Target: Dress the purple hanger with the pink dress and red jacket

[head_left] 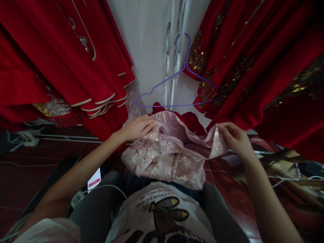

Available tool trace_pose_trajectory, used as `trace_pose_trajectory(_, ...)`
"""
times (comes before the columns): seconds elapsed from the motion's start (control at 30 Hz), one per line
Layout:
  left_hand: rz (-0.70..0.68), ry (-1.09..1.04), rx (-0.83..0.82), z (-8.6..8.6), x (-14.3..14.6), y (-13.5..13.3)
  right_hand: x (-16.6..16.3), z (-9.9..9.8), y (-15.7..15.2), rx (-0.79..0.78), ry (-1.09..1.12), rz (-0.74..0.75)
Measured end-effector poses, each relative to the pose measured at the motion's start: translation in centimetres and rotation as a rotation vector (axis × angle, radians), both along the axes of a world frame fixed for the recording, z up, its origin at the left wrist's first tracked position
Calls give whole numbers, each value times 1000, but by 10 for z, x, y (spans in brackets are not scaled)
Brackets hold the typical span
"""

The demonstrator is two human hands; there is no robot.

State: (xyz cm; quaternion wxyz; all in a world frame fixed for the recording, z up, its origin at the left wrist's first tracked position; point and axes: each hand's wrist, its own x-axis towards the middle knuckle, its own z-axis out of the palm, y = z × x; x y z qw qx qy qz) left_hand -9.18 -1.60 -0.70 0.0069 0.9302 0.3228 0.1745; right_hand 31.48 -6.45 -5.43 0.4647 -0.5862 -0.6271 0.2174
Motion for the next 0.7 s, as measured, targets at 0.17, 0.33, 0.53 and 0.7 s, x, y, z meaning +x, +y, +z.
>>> trace_pose_trajectory(0.17,-97,-77,179,22,53,11,-41,46,-1,42,8,111)
trace_pose_trajectory(0.33,37,-73,224,3,69,45,-47,60,15,166,-5,-9)
trace_pose_trajectory(0.53,156,-65,250,-13,36,53,-3,40,19,77,82,-306)
trace_pose_trajectory(0.7,159,-86,307,-4,7,48,15,34,15,76,71,-438)
